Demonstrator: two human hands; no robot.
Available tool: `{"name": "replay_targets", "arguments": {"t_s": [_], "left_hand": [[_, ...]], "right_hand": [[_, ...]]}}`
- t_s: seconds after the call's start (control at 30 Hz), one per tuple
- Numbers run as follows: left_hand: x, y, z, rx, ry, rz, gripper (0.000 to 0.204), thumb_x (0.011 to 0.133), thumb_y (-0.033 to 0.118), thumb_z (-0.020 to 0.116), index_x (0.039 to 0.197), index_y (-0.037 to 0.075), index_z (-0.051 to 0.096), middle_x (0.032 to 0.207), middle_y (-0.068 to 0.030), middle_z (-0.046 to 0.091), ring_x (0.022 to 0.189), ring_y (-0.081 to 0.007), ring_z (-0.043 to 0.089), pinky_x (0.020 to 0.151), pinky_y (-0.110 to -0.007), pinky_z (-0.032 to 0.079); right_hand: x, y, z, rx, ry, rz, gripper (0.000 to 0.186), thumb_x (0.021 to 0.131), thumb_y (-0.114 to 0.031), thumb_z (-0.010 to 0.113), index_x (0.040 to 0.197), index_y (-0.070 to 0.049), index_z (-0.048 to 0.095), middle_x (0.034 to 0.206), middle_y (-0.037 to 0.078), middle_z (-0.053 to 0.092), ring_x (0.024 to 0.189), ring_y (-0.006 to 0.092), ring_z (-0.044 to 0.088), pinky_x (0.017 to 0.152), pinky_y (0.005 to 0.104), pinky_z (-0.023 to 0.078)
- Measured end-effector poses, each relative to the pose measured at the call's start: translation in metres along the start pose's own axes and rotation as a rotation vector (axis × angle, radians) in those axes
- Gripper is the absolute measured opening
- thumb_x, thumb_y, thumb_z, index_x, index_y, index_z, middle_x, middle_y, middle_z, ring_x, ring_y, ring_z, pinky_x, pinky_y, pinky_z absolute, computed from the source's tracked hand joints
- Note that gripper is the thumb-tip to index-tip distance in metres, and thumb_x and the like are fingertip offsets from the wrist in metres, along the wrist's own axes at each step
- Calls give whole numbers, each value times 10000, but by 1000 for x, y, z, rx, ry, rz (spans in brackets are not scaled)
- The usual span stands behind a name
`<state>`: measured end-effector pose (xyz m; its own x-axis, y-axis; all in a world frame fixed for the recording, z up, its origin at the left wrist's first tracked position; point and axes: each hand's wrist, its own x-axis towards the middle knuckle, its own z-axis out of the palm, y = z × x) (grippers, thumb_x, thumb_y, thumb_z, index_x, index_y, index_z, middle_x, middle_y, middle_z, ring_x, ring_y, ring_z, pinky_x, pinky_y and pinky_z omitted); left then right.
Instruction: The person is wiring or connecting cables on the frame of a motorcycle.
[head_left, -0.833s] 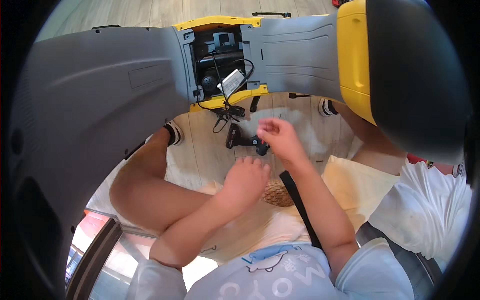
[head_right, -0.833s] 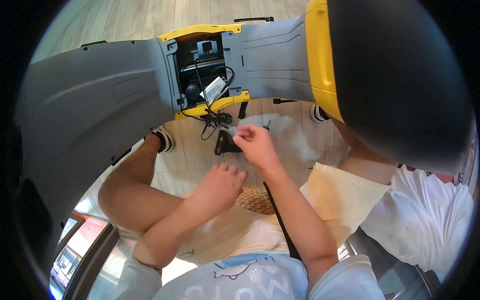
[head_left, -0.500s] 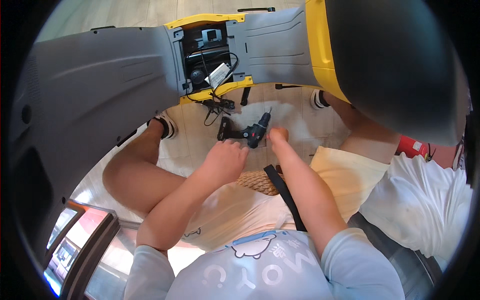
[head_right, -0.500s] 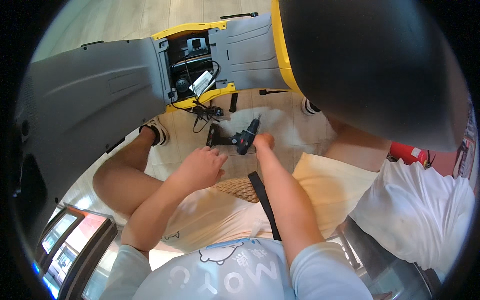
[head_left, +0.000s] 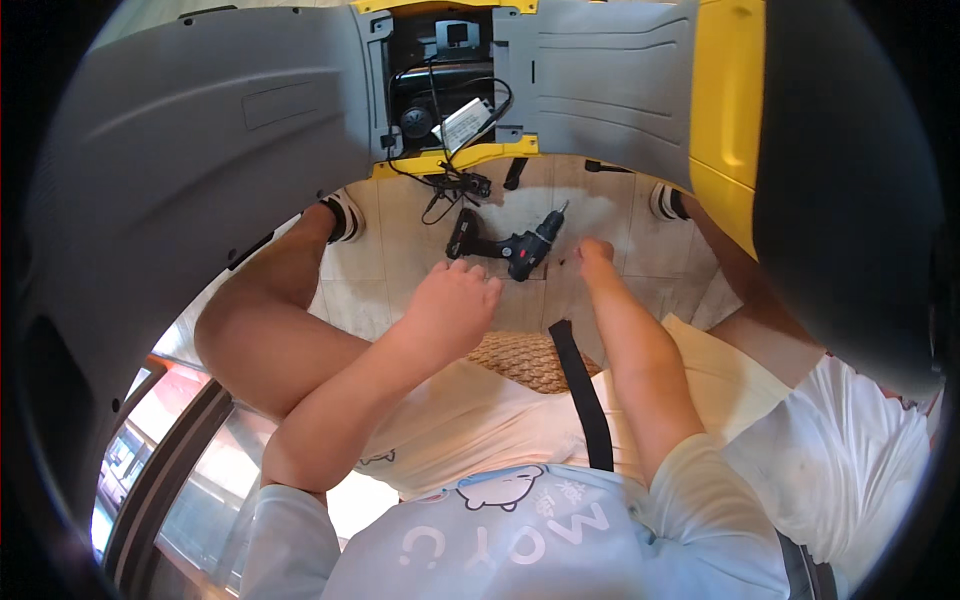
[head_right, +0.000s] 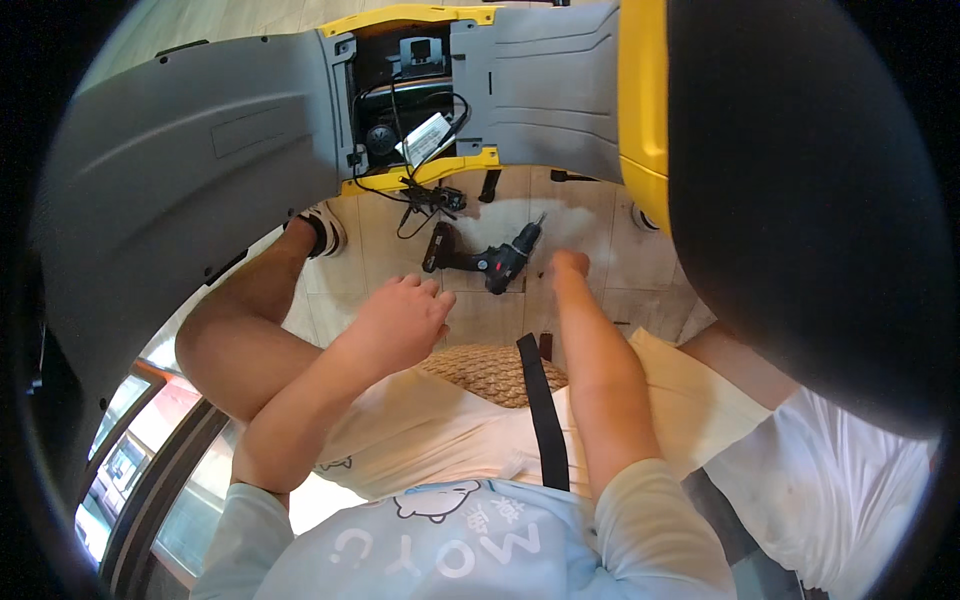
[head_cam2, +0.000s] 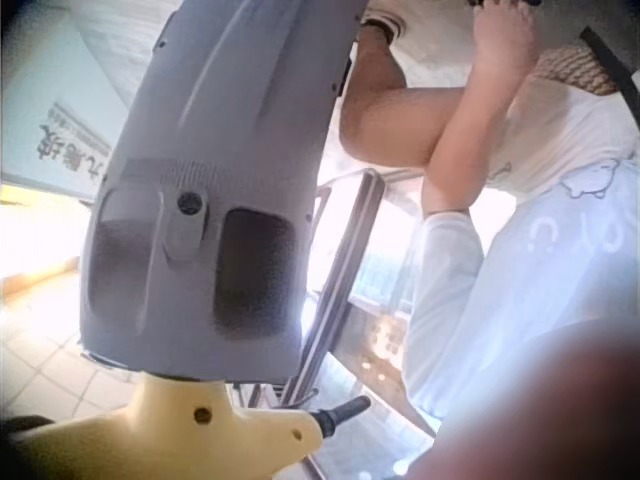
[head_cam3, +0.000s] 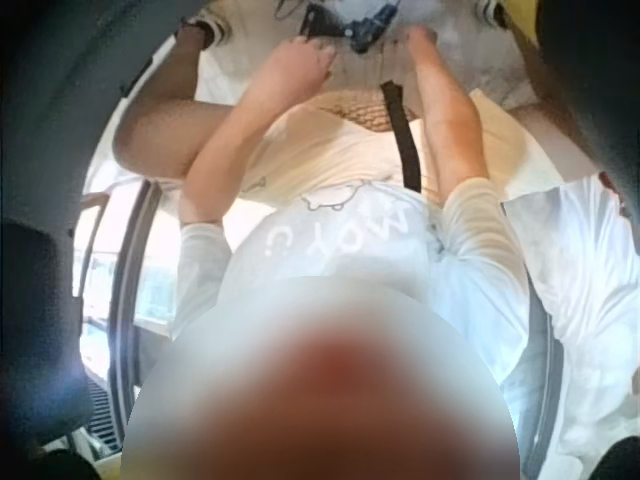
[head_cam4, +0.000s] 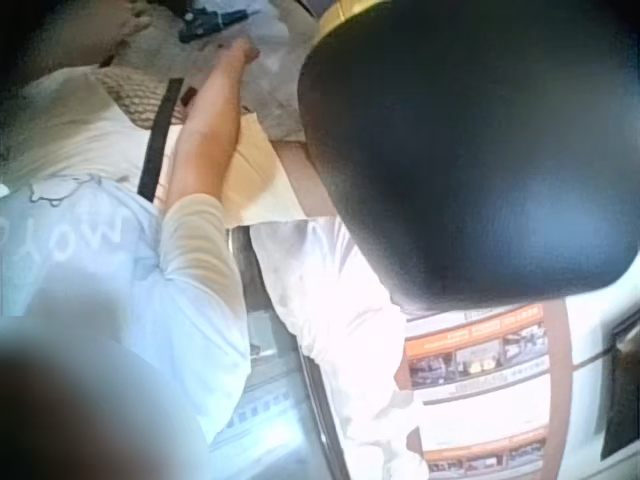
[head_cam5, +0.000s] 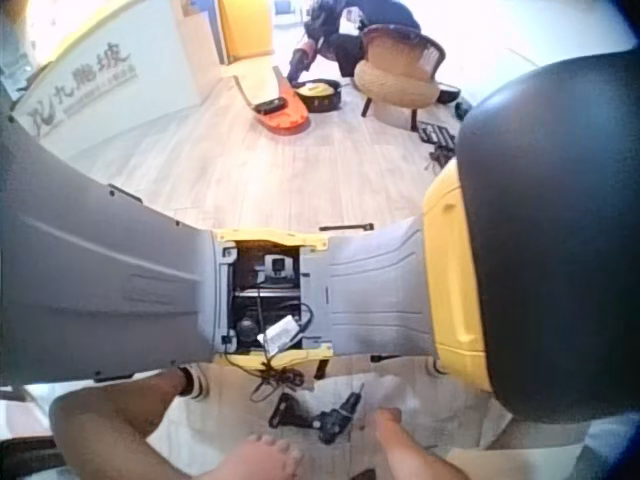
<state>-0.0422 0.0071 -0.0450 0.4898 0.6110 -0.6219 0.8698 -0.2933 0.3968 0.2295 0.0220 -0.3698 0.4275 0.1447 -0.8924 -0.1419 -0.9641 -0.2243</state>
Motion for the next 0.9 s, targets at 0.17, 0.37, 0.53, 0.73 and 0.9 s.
{"name": "replay_targets", "arguments": {"t_s": [0.17,0.37,0.53,0.73,0.9], "left_hand": [[-1,5,-4,29,96,7,246,834,223,646,1009,63,582,911,-100,615,918,-277,587,815,-401,448],[-18,-2,-10,18,85,4,225,836,201,627,981,41,566,885,-103,607,888,-270,580,809,-380,435],[-16,-3,-7,-18,81,-7,233,824,204,638,976,42,567,875,-103,607,885,-271,581,802,-378,437],[-15,-6,-9,-13,92,-24,242,819,219,657,969,47,574,887,-99,616,899,-277,590,804,-381,445],[-16,-14,2,-4,127,-56,242,816,230,666,963,55,589,914,-107,631,909,-287,603,799,-391,453]], "right_hand": [[10,-9,-9,-84,132,12,137,800,5,587,936,24,590,930,161,621,774,296,623,598,409,532],[-63,-4,66,-655,56,-1110,534,764,-98,660,1253,36,491,1333,230,483,1215,395,484,1043,427,380],[-114,-33,135,-669,-255,-1347,594,715,-95,703,1271,-35,502,1245,218,543,1132,404,544,960,410,445],[-116,-54,141,-881,-370,-1247,419,778,-159,715,1165,-41,603,1039,205,651,1031,420,586,895,432,471],[-162,-45,96,-936,-361,-1267,431,806,-213,698,1155,-4,556,1024,227,638,1007,424,588,855,464,476]]}}
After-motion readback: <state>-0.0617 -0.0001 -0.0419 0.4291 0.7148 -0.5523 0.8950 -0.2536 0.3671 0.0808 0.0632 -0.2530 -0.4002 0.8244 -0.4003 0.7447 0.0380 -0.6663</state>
